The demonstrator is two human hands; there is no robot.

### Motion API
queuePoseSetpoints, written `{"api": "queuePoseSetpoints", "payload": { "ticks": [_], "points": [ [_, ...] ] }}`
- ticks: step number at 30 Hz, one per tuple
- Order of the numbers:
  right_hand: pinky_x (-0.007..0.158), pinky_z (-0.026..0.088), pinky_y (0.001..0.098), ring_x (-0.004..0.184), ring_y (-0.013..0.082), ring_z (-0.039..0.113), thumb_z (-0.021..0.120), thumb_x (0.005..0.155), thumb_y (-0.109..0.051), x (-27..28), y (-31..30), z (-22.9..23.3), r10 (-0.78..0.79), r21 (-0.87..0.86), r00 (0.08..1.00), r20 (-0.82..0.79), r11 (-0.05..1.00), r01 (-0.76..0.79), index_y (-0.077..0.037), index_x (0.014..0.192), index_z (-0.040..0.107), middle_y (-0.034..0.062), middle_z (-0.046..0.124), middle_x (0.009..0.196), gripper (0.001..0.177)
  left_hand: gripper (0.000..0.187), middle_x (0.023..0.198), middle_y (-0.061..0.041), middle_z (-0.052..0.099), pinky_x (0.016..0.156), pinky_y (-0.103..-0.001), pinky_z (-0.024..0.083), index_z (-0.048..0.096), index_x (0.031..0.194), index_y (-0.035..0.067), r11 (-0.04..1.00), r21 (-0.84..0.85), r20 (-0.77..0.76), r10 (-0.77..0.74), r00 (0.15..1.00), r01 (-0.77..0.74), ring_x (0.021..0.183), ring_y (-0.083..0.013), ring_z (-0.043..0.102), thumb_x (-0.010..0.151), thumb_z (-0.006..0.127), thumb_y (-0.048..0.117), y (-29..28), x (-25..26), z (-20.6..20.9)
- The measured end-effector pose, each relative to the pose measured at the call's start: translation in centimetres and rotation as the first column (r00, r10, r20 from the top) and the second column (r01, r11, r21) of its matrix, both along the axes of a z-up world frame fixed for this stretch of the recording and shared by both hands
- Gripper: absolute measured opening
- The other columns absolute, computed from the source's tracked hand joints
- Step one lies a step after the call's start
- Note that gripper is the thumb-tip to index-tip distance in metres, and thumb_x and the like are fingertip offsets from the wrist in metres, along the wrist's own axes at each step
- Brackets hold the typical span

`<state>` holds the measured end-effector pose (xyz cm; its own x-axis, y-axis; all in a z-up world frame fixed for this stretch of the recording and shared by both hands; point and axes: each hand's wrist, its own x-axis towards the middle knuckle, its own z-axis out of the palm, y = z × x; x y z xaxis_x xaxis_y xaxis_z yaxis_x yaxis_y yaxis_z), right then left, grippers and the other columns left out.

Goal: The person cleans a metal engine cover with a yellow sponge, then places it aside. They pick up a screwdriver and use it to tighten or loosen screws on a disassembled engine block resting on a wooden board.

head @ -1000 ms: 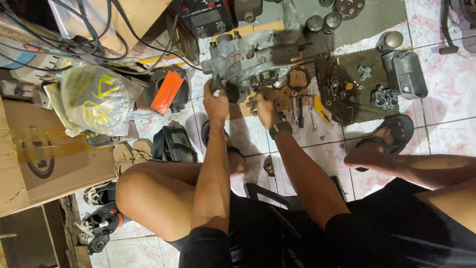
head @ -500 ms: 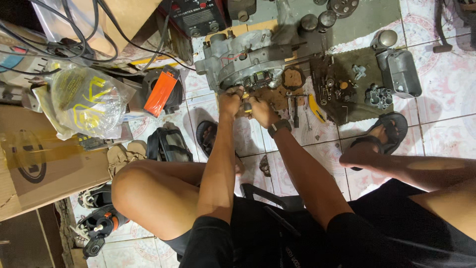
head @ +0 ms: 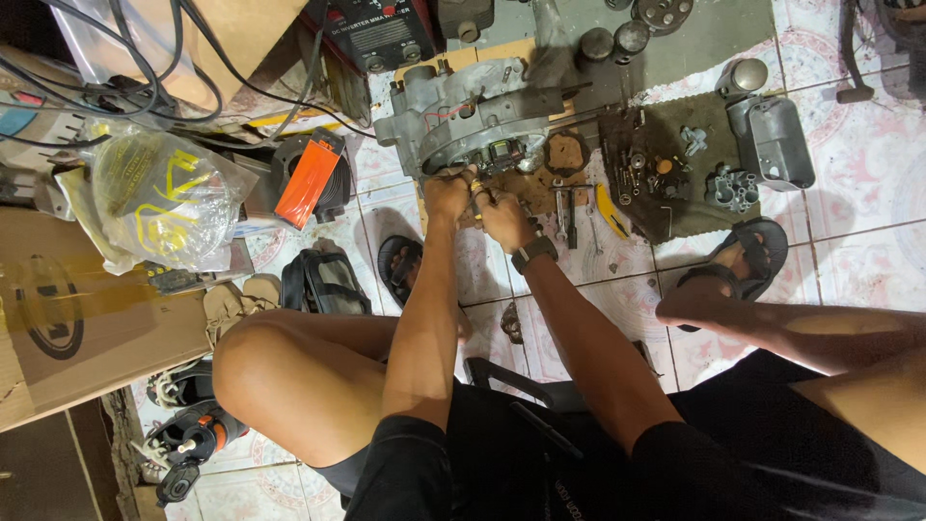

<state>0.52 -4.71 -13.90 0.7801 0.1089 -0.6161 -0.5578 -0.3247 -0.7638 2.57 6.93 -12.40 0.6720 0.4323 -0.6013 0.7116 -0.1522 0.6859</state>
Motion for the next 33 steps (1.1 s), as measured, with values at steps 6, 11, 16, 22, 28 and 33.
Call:
{"api": "queuePoseSetpoints", "payload": {
  "ticks": [6,11,16,22,28,33],
  "points": [
    [0.088,0.046,0.0524,0.105,0.0426,0.059,0.056,0.084,-0.024,-1.0,0.9,3.7,0.024,-0.067,0.984,0.174,0.998,-0.013,0.010,0.106,0.061,0.0322,0.062,0.102,0.041,0.026,0.093,-0.018,0.069,0.088,-0.041,0.046,0.074,0.088,0.009,0.999,-0.045,0.087,0.026,0.996,-0.022,0.103,-0.0336,0.063,0.076,0.070,0.032,0.1,0.3,-3.1],
    [0.070,0.051,0.0385,0.084,0.0273,0.063,0.061,0.080,-0.029,-1.3,2.0,-0.8,-0.139,-0.003,0.987,0.085,0.990,0.140,0.003,0.097,0.067,0.0198,0.065,0.087,0.037,0.030,0.101,-0.017,0.069,0.092,-0.040,0.046,0.074,0.091,0.010,1.000,-0.025,0.048,0.000,0.999,0.001,0.110,-0.0335,0.060,0.076,0.070,0.035,0.5,0.2,-0.5],
    [0.048,0.051,0.0243,0.058,0.0153,0.062,0.054,0.086,-0.031,-1.7,0.8,1.6,-0.353,0.207,0.900,-0.255,0.890,0.407,0.001,0.092,0.064,0.0090,0.061,0.076,0.034,0.029,0.092,-0.017,0.070,0.086,-0.044,0.049,0.074,0.087,0.009,1.000,-0.009,0.054,0.003,0.999,-0.003,0.101,-0.0349,0.063,0.074,0.072,0.036,0.8,0.7,-3.1],
    [0.060,0.056,0.0252,0.068,0.0170,0.066,0.055,0.090,-0.031,-1.0,0.0,5.8,-0.116,0.174,0.986,-0.118,0.975,0.136,-0.001,0.092,0.064,0.0120,0.064,0.080,0.031,0.025,0.094,-0.017,0.070,0.087,-0.041,0.048,0.075,0.087,0.011,0.997,-0.064,0.077,0.045,0.996,-0.040,0.104,-0.0337,0.062,0.073,0.072,0.031,0.5,0.3,-0.7],
    [0.050,0.055,0.0260,0.061,0.0189,0.064,0.059,0.086,-0.030,-1.2,0.8,-1.2,-0.127,0.071,0.991,-0.043,0.989,0.130,-0.001,0.098,0.066,0.0135,0.062,0.074,0.032,0.028,0.098,-0.017,0.069,0.093,-0.041,0.046,0.074,0.091,0.008,0.998,-0.055,0.085,0.014,0.996,-0.009,0.107,-0.0332,0.061,0.075,0.070,0.031,0.6,0.6,-2.1],
    [0.057,0.055,0.0286,0.068,0.0199,0.065,0.060,0.087,-0.027,-1.6,0.9,0.5,-0.200,0.144,0.979,-0.039,0.968,0.204,0.003,0.099,0.064,0.0166,0.062,0.078,0.033,0.027,0.093,-0.015,0.070,0.092,-0.040,0.046,0.075,0.085,0.010,1.000,0.014,0.067,-0.013,0.998,0.012,0.106,-0.0326,0.062,0.073,0.071,0.033,0.6,0.7,-2.3]
  ]
}}
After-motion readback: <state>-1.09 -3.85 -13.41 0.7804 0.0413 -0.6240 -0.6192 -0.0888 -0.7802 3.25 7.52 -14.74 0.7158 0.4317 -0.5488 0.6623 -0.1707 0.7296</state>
